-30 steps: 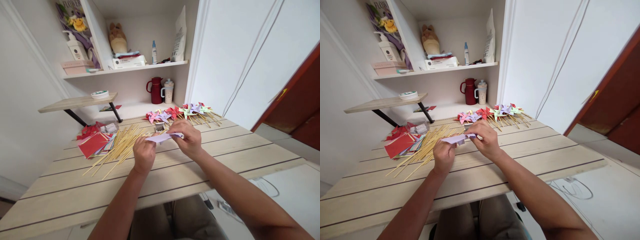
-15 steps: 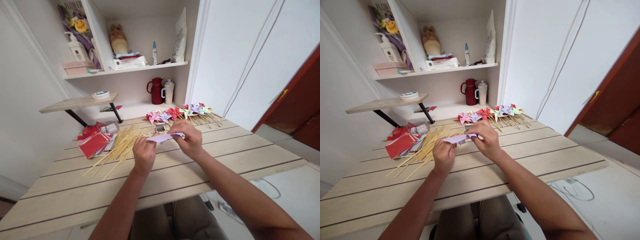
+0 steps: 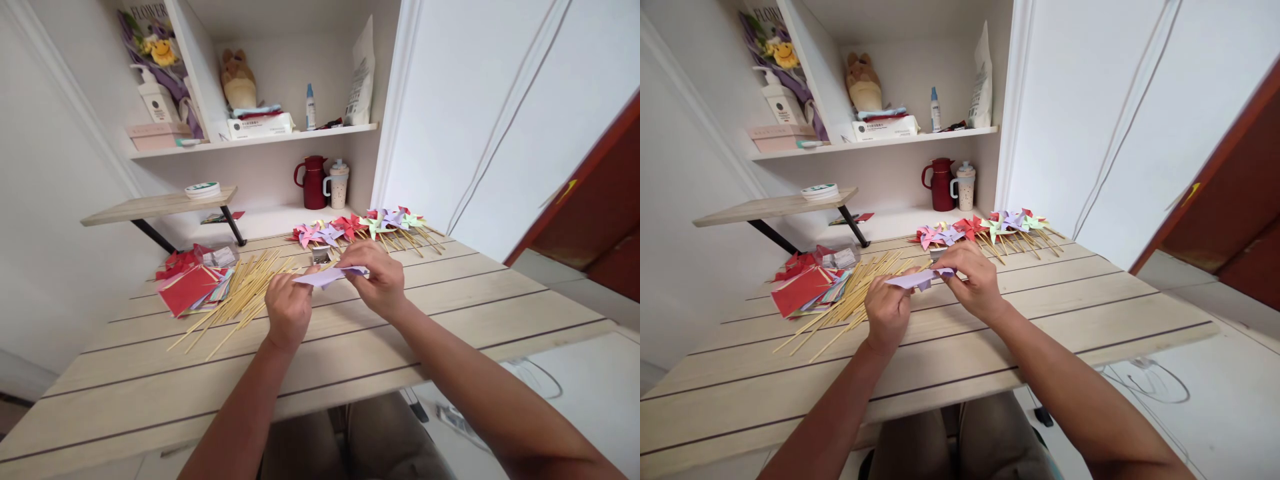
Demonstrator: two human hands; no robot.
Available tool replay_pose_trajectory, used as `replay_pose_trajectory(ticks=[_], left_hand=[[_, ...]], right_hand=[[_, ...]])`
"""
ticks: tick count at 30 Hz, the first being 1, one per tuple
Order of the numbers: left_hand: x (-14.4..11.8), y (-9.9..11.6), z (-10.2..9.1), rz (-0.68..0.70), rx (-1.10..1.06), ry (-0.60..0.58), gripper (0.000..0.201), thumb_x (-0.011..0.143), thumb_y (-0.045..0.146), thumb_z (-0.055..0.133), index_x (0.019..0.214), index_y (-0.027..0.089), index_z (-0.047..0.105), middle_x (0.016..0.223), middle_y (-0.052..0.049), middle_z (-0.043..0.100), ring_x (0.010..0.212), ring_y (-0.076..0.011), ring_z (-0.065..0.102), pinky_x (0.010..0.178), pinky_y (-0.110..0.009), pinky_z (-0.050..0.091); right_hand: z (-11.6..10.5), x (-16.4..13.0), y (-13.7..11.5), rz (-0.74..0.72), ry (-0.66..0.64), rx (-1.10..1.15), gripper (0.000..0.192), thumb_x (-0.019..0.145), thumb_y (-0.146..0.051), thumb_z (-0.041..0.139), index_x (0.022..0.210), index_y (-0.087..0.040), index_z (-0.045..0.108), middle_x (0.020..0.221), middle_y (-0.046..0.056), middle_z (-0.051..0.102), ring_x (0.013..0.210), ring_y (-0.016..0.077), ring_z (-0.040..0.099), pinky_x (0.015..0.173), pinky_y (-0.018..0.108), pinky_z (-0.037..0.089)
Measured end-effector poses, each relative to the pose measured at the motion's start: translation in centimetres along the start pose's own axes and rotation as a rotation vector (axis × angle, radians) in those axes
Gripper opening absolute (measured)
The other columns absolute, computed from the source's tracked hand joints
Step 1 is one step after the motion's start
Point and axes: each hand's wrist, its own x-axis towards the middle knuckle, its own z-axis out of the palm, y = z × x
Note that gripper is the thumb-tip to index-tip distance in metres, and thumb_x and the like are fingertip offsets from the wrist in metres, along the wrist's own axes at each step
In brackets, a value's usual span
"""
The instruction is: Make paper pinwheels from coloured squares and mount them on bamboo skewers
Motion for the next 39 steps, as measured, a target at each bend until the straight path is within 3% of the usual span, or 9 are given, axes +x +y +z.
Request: replay_pose_trajectory(ticks=[18,33,39], left_hand=[[-0.02,0.03,-0.17,0.014,0.020,0.017,0.023,0.099,0.016,0.051,0.104,0.022,0.072,0.074,-0.004,0.072,0.068,-0.0189,0.062,0.069,-0.035,0.044],[0.42,0.08,-0.61,0.140,0.186,0.113,0.029,0.093,0.012,0.063,0.117,0.025,0.073,0.075,-0.002,0.073,0.067,-0.0173,0.061,0.078,-0.035,0.044],[0.51,0.01,-0.69,0.150,0.157,0.086,0.024,0.094,0.013,0.061,0.113,0.021,0.073,0.076,-0.004,0.075,0.069,-0.0176,0.063,0.077,-0.036,0.045]], right_hand=[[0.04,-0.06,0.05,0.012,0.008,0.017,0.013,0.090,-0.016,0.065,0.093,-0.027,0.072,0.080,0.003,0.073,0.079,0.0221,0.067,0.075,0.041,0.055],[0.13,-0.23,0.22,0.042,0.006,0.041,0.013,0.088,-0.013,0.066,0.092,-0.025,0.070,0.078,0.004,0.070,0.078,0.0213,0.065,0.073,0.039,0.053],[0.26,-0.32,0.23,0.059,0.018,0.039,0.011,0.088,-0.014,0.065,0.090,-0.024,0.069,0.078,0.004,0.069,0.077,0.0208,0.064,0.072,0.038,0.053]])
